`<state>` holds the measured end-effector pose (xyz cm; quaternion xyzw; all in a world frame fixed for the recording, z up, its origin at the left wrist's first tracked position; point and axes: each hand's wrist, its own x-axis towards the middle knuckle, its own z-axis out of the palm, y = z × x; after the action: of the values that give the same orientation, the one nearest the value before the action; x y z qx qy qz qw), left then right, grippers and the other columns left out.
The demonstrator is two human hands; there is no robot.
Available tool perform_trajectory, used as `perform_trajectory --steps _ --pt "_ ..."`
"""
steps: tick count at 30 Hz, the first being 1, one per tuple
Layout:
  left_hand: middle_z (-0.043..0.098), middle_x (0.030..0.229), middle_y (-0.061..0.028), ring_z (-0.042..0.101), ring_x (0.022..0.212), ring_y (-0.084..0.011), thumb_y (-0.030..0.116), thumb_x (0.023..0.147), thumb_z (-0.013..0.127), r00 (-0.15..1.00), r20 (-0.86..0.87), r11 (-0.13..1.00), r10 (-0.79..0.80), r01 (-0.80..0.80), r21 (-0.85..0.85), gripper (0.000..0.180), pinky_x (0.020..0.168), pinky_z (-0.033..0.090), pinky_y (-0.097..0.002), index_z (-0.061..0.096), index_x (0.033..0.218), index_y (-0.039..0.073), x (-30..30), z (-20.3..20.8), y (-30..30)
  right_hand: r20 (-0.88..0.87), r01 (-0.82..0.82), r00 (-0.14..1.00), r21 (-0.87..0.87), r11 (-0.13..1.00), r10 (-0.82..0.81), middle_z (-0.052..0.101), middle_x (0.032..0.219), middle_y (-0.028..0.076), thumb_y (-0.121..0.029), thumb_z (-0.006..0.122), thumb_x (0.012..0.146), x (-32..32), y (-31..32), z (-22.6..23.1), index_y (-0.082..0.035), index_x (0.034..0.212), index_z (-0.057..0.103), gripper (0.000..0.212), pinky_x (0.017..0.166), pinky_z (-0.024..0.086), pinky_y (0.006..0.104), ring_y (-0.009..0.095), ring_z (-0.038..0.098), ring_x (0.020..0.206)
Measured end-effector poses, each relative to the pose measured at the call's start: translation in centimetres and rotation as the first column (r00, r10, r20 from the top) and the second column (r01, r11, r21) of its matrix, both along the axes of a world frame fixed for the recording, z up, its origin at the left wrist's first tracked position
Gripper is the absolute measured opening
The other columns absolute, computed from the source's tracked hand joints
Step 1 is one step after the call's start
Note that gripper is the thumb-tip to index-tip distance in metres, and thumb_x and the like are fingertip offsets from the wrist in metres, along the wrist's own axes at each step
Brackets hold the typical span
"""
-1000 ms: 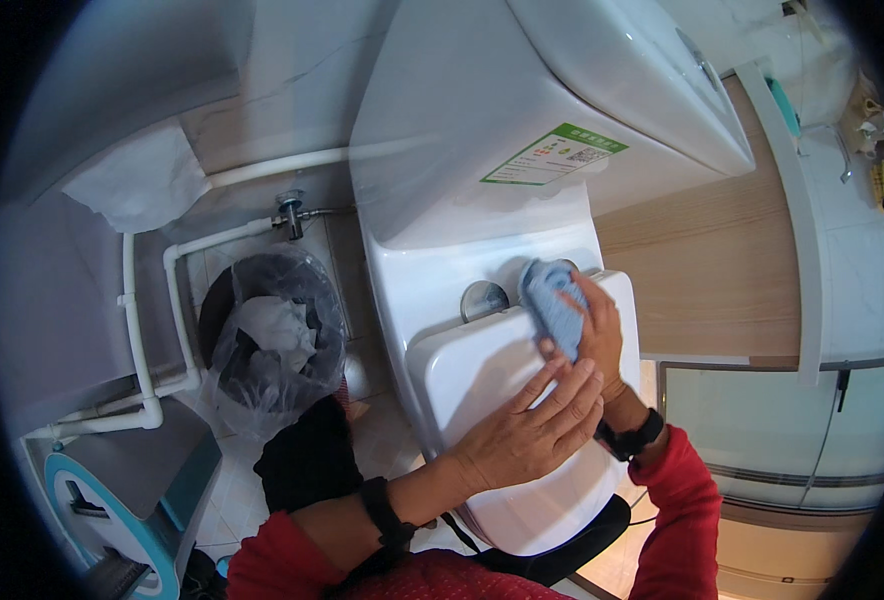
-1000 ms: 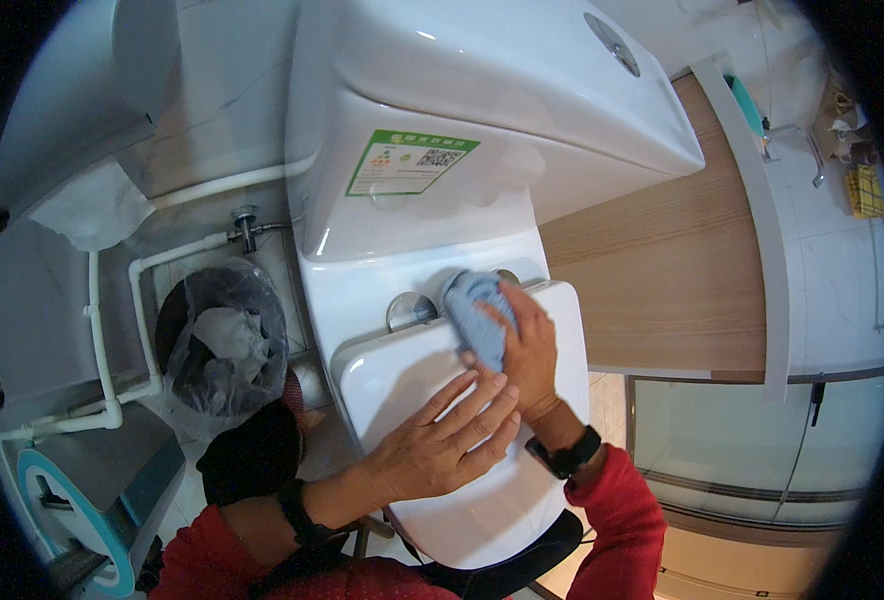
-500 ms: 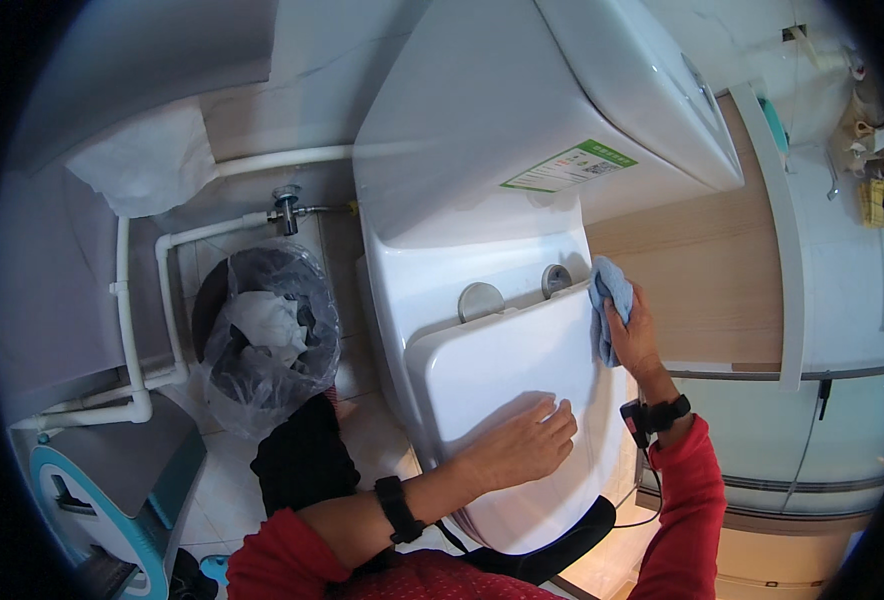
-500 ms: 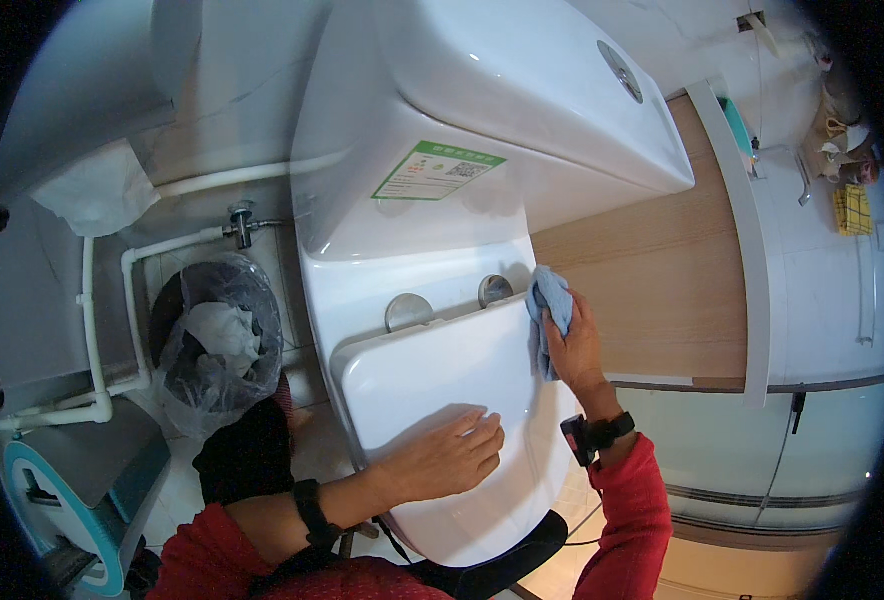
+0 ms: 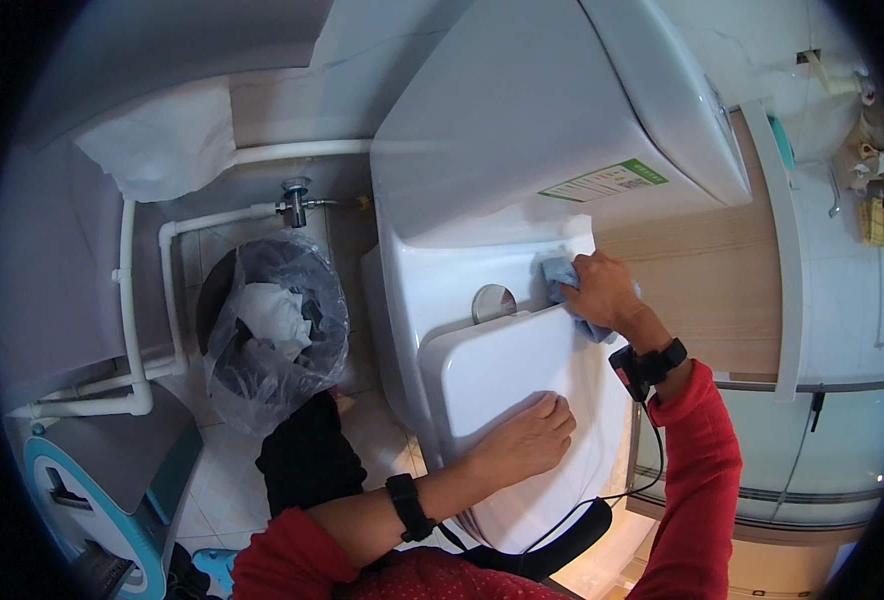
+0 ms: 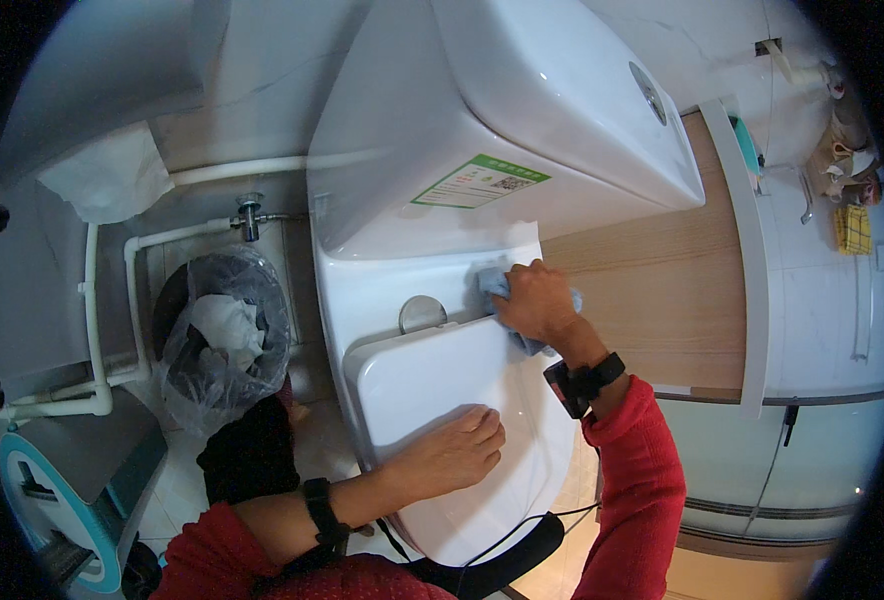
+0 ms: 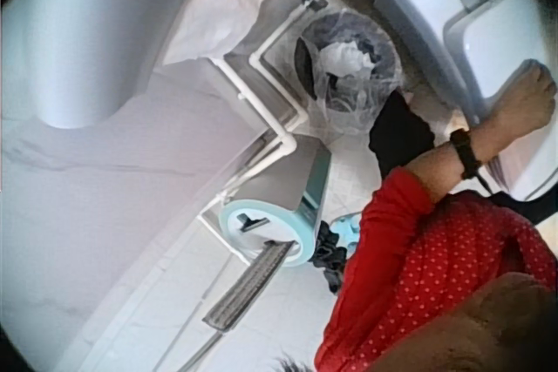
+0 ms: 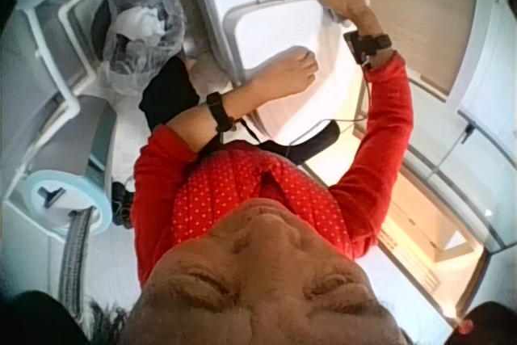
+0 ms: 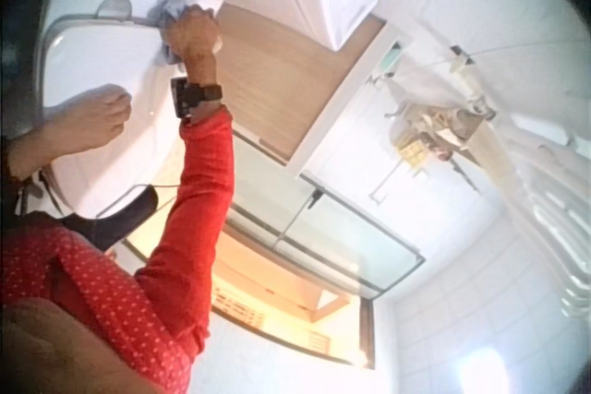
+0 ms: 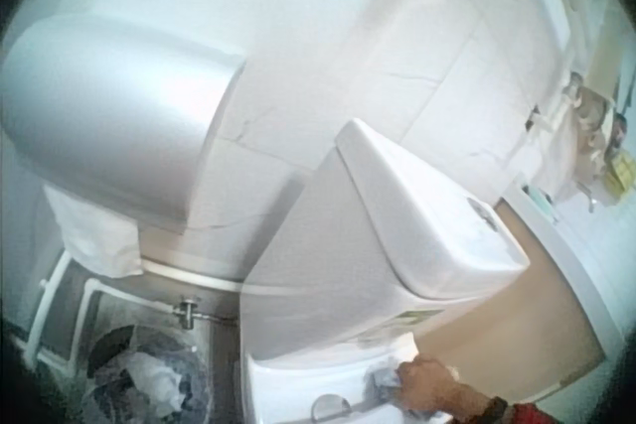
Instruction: The person wipes the closed toilet seat and lid with a blue cloth, then briefly lifts the lid to wipe the underside before closing it again and continuing to wipe the top surface.
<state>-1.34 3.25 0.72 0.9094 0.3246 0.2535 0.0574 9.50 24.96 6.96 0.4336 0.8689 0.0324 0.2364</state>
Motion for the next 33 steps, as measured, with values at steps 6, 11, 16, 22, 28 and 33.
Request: perform_trajectory --steps 6,11,16,22,28,33 --pt "0.062 0.117 -0.0076 0.048 0.123 -0.0274 0.019 0.089 0.056 0.999 0.033 1.000 0.027 -0.027 0.004 0.022 0.111 0.030 -0.0401 0.071 0.100 0.008 0.2 -0.4 -0.2 -0.181 -0.149 0.976 -0.122 0.981 0.125 0.068 0.090 0.021 -0.034 0.063 0.083 -3.2 -1.8 -0.7 0.002 0.090 0.067 0.036 0.085 0.051 0.0471 0.037 0.063 0.094" --pt "0.062 0.119 -0.0057 0.047 0.124 -0.0252 0.021 0.089 0.057 0.999 0.020 0.999 0.036 -0.037 0.024 0.022 0.112 0.029 -0.0398 0.071 0.101 0.009 -0.1 -0.6 -0.3 0.076 -0.029 0.996 -0.081 0.996 0.035 0.067 0.099 0.023 -0.032 0.062 0.083 -1.6 0.1 0.8 0.003 0.098 0.067 0.038 0.091 0.050 0.0456 0.039 0.062 0.098" --pt "0.061 0.121 -0.0048 0.046 0.125 -0.0249 0.022 0.089 0.057 0.998 0.015 0.997 0.063 -0.064 0.045 0.022 0.113 0.028 -0.0394 0.070 0.102 0.009 -0.2 -0.7 -0.4 0.218 0.097 0.965 0.215 0.972 -0.145 0.070 0.103 0.022 -0.035 0.055 0.089 2.4 2.8 2.4 -0.001 0.099 0.070 0.039 0.090 0.051 0.0479 0.038 0.065 0.102" --pt "0.060 0.123 -0.0060 0.046 0.127 -0.0249 0.021 0.090 0.056 0.998 0.001 0.997 0.068 -0.068 0.034 0.023 0.113 0.027 -0.0407 0.069 0.104 0.009 0.1 -0.7 -0.5 -0.018 0.393 0.920 0.084 0.916 -0.393 0.068 0.099 0.025 -0.036 0.055 0.090 3.9 3.0 0.0 0.001 0.101 0.068 0.041 0.086 0.052 0.0498 0.043 0.065 0.095" --pt "0.061 0.123 -0.0092 0.049 0.124 -0.0271 0.020 0.089 0.055 0.997 0.026 0.996 0.066 -0.068 0.061 0.025 0.113 0.030 -0.0427 0.069 0.105 0.006 0.4 -1.0 -0.6 -0.263 0.132 0.954 -0.054 0.990 -0.142 0.066 0.104 0.026 -0.024 0.066 0.084 -1.5 -2.4 -1.2 0.001 0.111 0.063 0.037 0.087 0.051 0.0481 0.044 0.062 0.097" --pt "0.062 0.122 -0.0123 0.053 0.123 -0.0271 0.018 0.088 0.054 0.975 0.125 0.928 -0.185 0.215 -0.303 0.026 0.113 0.032 -0.0426 0.068 0.104 0.003 1.7 -1.2 -1.2 -0.603 -0.389 0.745 -0.045 0.920 0.285 0.060 0.124 0.016 -0.017 0.079 0.068 -6.5 -9.9 -0.9 -0.004 0.123 0.060 0.059 0.099 0.042 0.0490 0.036 0.055 0.116"
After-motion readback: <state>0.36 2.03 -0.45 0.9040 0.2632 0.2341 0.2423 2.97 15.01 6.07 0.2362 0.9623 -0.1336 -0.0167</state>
